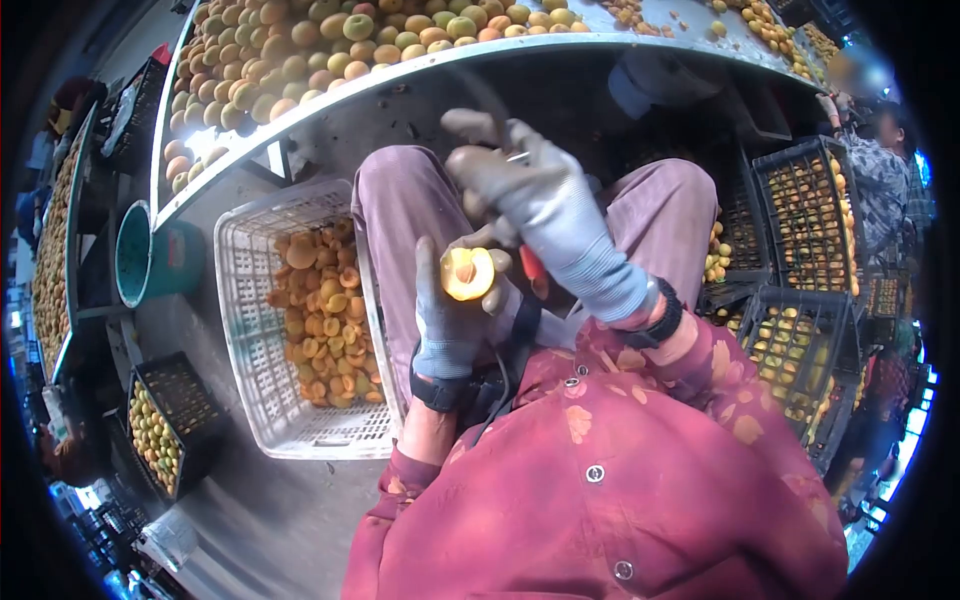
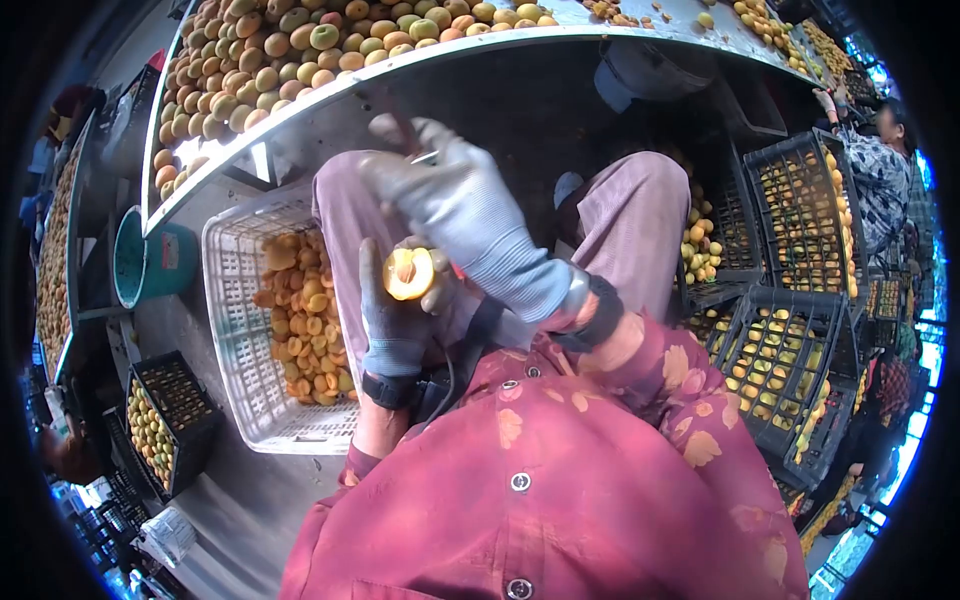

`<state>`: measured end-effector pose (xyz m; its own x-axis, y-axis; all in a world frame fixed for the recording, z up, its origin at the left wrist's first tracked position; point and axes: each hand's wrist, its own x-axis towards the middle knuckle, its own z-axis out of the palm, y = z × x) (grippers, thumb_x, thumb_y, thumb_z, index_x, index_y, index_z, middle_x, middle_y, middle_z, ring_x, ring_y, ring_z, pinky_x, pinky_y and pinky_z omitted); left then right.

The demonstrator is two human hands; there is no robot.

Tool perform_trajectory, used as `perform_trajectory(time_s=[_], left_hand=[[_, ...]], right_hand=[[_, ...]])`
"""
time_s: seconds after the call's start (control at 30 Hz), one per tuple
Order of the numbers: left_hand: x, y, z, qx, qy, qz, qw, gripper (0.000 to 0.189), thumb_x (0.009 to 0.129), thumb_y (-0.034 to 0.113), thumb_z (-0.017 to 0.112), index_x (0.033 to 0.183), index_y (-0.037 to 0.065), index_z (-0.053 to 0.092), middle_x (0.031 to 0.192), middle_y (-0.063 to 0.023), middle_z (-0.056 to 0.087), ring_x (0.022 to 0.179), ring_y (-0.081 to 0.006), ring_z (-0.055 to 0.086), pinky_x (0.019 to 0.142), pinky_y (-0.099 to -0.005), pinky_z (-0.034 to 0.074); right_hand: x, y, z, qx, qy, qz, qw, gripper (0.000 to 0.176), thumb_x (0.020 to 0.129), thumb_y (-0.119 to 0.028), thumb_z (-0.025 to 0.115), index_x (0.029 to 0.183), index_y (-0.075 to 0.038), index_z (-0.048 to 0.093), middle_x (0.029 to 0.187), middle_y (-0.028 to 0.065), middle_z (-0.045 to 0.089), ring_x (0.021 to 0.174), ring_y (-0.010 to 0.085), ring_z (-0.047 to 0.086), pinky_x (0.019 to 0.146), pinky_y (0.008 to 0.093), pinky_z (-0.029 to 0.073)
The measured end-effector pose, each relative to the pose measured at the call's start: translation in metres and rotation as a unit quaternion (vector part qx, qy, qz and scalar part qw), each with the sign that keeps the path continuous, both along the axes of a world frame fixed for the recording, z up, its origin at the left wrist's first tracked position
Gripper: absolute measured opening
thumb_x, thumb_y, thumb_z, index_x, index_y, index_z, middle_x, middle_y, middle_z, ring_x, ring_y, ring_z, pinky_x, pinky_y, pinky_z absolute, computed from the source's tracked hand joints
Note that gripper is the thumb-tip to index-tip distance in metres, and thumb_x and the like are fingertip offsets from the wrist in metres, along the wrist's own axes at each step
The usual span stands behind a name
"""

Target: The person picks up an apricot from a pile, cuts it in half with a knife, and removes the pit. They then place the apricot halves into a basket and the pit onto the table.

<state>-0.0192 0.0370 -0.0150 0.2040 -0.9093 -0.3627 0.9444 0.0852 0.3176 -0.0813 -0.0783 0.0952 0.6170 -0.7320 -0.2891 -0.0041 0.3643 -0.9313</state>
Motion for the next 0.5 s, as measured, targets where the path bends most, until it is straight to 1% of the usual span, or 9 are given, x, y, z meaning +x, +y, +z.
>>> perform_trajectory(time_s=[0.07,0.1,0.17,0.2,0.23,0.33,0.4,0.47,0.5], left_hand=[[0.0,-0.003,0.001,-0.019,-0.022,-0.027,0.999,0.071,0.098,0.06,0.033,0.121,-0.003,0.054,0.084,-0.0139,0.064,0.048,-0.0163,0.047,0.048,-0.0268,0.039],[0.0,-0.004,-0.001,-0.019,-0.021,-0.031,0.999,0.071,0.098,0.06,0.033,0.121,-0.003,0.054,0.084,-0.0139,0.064,0.048,-0.0163,0.047,0.048,-0.0268,0.039],[0.001,-0.006,-0.005,0.017,-0.092,-0.044,0.995,0.071,0.098,0.06,0.034,0.121,-0.004,0.053,0.084,-0.0134,0.065,0.045,-0.0158,0.046,0.045,-0.0273,0.037],[-0.001,-0.007,-0.004,0.017,-0.092,-0.045,0.995,0.071,0.098,0.06,0.034,0.121,-0.004,0.053,0.084,-0.0134,0.065,0.045,-0.0158,0.046,0.045,-0.0273,0.037],[-0.003,-0.007,-0.004,0.016,-0.086,-0.039,0.995,0.07,0.098,0.059,0.034,0.12,-0.004,0.054,0.084,-0.0133,0.064,0.044,-0.0155,0.045,0.044,-0.0269,0.037],[-0.004,-0.005,-0.002,0.009,-0.088,-0.031,0.996,0.067,0.099,0.057,0.033,0.116,-0.004,0.055,0.083,-0.0132,0.064,0.045,-0.0151,0.046,0.046,-0.026,0.038],[-0.005,-0.005,0.0,0.005,-0.095,-0.031,0.995,0.065,0.099,0.056,0.032,0.114,-0.003,0.056,0.083,-0.0131,0.064,0.046,-0.0149,0.047,0.047,-0.0254,0.038],[-0.007,-0.007,0.002,0.079,-0.164,-0.014,0.983,0.061,0.101,0.052,0.031,0.109,-0.002,0.058,0.084,-0.0128,0.064,0.05,-0.0145,0.048,0.051,-0.024,0.039],[-0.008,-0.006,0.004,0.081,-0.163,-0.017,0.983,0.061,0.101,0.052,0.031,0.109,-0.002,0.058,0.084,-0.0128,0.064,0.05,-0.0145,0.048,0.051,-0.024,0.039]], right_hand=[[-0.011,-0.004,0.014,-0.008,-0.049,-0.053,0.997,0.05,0.09,-0.007,0.058,0.137,0.004,0.044,0.071,-0.003,0.049,0.051,0.0015,0.042,0.05,0.0181,0.042],[-0.015,-0.007,0.006,-0.048,-0.063,-0.071,0.994,0.045,0.091,-0.007,0.059,0.134,0.004,0.049,0.07,-0.0027,0.052,0.054,0.0026,0.044,0.048,0.0186,0.037],[-0.016,-0.005,0.003,-0.082,-0.102,-0.086,0.988,0.041,0.092,-0.007,0.06,0.131,0.004,0.052,0.071,-0.0028,0.053,0.056,0.0026,0.045,0.05,0.0182,0.038],[-0.015,-0.003,0.002,-0.114,-0.14,-0.095,0.979,0.038,0.092,-0.008,0.06,0.128,0.004,0.055,0.072,-0.0028,0.054,0.057,0.0027,0.047,0.051,0.0179,0.039],[-0.014,0.0,0.001,-0.099,-0.164,-0.096,0.977,0.031,0.093,-0.01,0.061,0.121,0.004,0.06,0.075,-0.0016,0.057,0.062,0.0029,0.052,0.054,0.0172,0.044],[-0.008,0.009,-0.012,-0.072,-0.174,-0.131,0.973,0.027,0.094,-0.012,0.061,0.117,0.002,0.062,0.077,-0.0002,0.059,0.064,0.0039,0.056,0.055,0.0169,0.047],[-0.014,0.016,-0.014,-0.089,-0.14,-0.121,0.979,0.024,0.094,-0.01,0.061,0.115,0.001,0.063,0.08,0.0009,0.061,0.068,0.0046,0.059,0.056,0.0167,0.05],[-0.019,0.02,-0.027,-0.039,-0.21,-0.103,0.972,0.022,0.092,-0.006,0.062,0.111,0.005,0.062,0.097,0.0089,0.068,0.078,0.0097,0.063,0.071,0.0217,0.052],[-0.02,0.023,-0.037,-0.014,-0.227,-0.122,0.966,0.021,0.09,-0.009,0.066,0.107,0.003,0.065,0.099,0.0109,0.07,0.081,0.012,0.066,0.071,0.0243,0.053]])
